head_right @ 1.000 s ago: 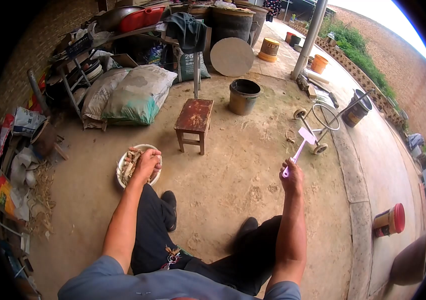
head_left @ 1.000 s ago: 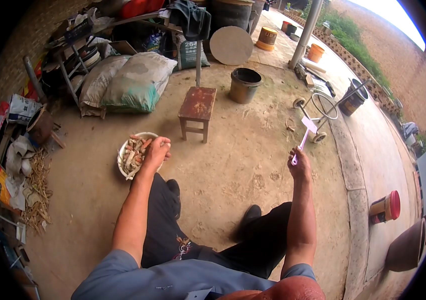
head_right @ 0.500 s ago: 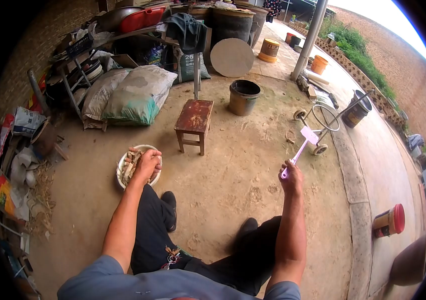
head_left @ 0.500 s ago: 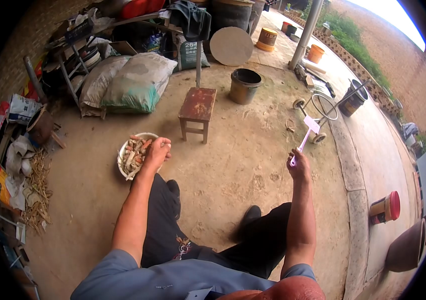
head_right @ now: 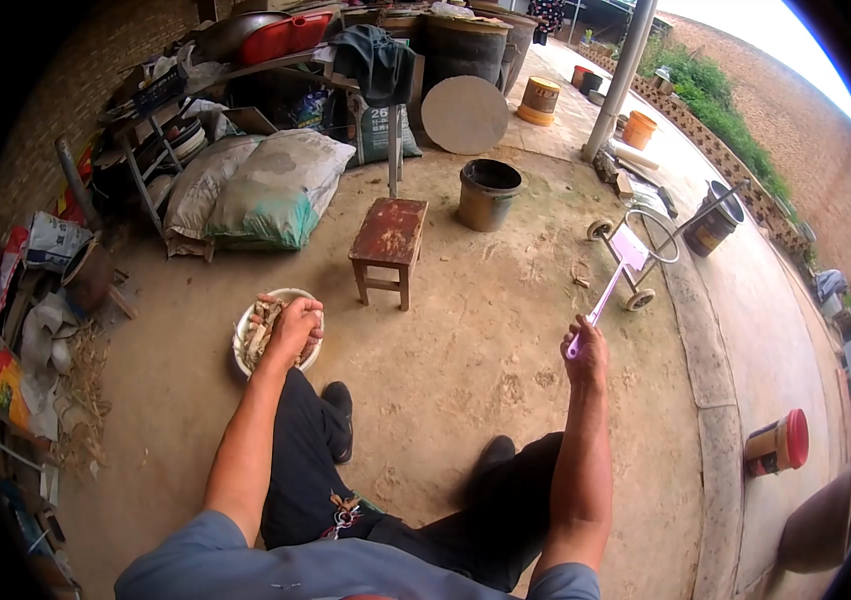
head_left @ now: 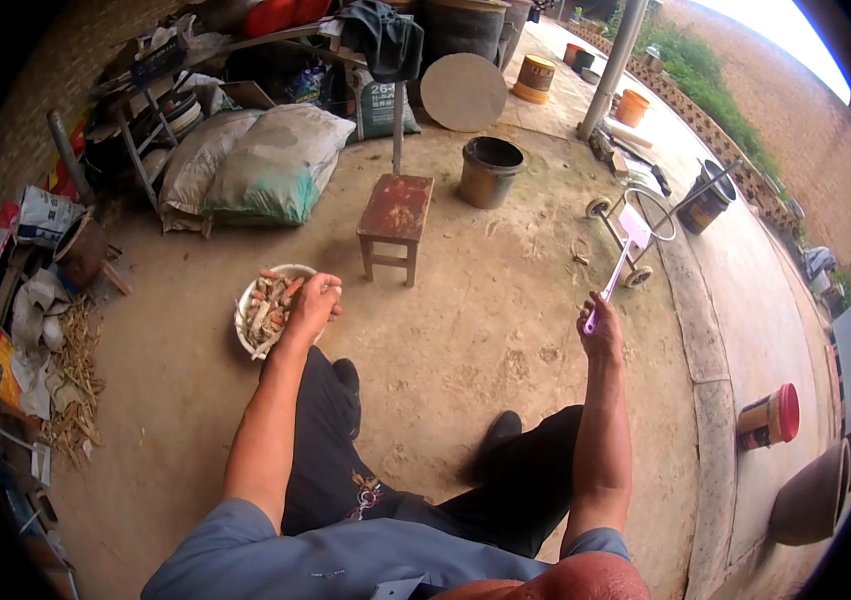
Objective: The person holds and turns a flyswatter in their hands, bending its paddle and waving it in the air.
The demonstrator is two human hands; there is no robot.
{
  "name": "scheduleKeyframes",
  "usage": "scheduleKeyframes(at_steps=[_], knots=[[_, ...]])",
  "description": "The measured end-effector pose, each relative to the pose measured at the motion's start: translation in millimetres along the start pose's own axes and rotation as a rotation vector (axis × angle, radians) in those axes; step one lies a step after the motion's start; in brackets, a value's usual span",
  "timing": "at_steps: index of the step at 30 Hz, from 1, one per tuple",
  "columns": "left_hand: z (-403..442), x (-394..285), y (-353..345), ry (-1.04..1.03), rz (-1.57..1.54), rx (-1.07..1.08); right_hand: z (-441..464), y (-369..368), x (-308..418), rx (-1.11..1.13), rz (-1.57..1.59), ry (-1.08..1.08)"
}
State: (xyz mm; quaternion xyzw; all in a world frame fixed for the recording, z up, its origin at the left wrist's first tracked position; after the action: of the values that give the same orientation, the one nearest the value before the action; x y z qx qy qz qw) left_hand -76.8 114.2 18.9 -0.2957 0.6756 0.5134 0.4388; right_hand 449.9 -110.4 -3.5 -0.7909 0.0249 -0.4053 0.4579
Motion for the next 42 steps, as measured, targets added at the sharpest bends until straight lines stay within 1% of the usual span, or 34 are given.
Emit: scheduleKeyframes(at_steps=[3, 5, 6, 8, 9, 11, 12, 14, 15, 17, 21, 23, 24, 26, 30, 32, 33, 35, 39, 41, 42], knots=[[-1, -2, 1, 0.003, 0.000, 0.009, 3, 2, -3, 0.016, 0.000, -0.025], [-2, -3, 0, 0.004, 0.001, 0.019, 6, 12, -8, -0.062, 0.015, -0.088], [-1, -2, 0, 0.005, 0.002, 0.022, 11, 18, -8, -0.062, 0.015, -0.088], [-1, -1, 0, 0.006, 0.003, 0.026, 19, 26, -17, -0.028, 0.133, -0.210], [-1, -2, 0, 0.003, 0.003, 0.023, 19, 26, -17, -0.028, 0.133, -0.210], [-1, -2, 0, 0.001, 0.002, 0.019, 21, 24, -10, -0.024, 0.118, -0.099], [-1, -3, 0, 0.000, 0.003, 0.018, 14, 15, -8, -0.024, 0.118, -0.099], [-1, -2, 0, 0.000, 0.004, 0.015, -11, -16, 12, 0.045, -0.032, 0.126], [0, -1, 0, -0.002, 0.006, 0.014, -15, -21, 11, 0.045, -0.032, 0.125], [1, 0, 0, -0.004, 0.008, 0.013, -24, -35, 16, 0.095, -0.102, 0.208], [2, 3, 0, 0.000, 0.009, 0.001, -22, -28, 12, 0.097, -0.146, 0.206], [2, 2, 1, 0.001, 0.008, 0.001, -7, -4, 4, -0.010, -0.183, 0.088], [1, 1, 1, 0.007, 0.008, 0.003, -2, 1, 4, -0.011, -0.184, 0.088], [-2, -3, 1, 0.013, 0.008, 0.007, 7, 17, -10, -0.075, -0.028, -0.123], [1, 0, 0, 0.010, 0.013, 0.000, 8, 17, -14, -0.021, 0.026, -0.197], [2, 2, 1, 0.006, 0.011, -0.004, -9, -8, 4, -0.006, -0.003, 0.026], [1, 2, 1, 0.002, 0.004, -0.003, -11, -14, 3, -0.005, -0.004, 0.024], [0, 1, 1, 0.000, -0.002, -0.001, -19, -31, 13, 0.082, -0.070, 0.183], [0, 1, 2, 0.005, 0.000, -0.004, -28, -38, 13, 0.113, -0.172, 0.213], [0, 0, 2, 0.007, 0.000, -0.004, -26, -31, 9, 0.077, -0.244, 0.175], [-1, -6, 4, -0.025, 0.077, -0.018, -20, -25, 8, 0.077, -0.244, 0.175]])
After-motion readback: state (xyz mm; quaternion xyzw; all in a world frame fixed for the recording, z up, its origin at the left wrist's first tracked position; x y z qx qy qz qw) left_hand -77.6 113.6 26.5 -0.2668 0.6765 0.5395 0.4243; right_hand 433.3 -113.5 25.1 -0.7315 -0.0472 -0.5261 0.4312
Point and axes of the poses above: each hand's wrist, its own z-axis towards the middle knuckle, its own y-axis out of the back of the hand, x = y × z, the point moved 7 cm from there along z, towards the middle knuckle, and after that the axes turned 14 degrees about z, right-handed, at the moved point
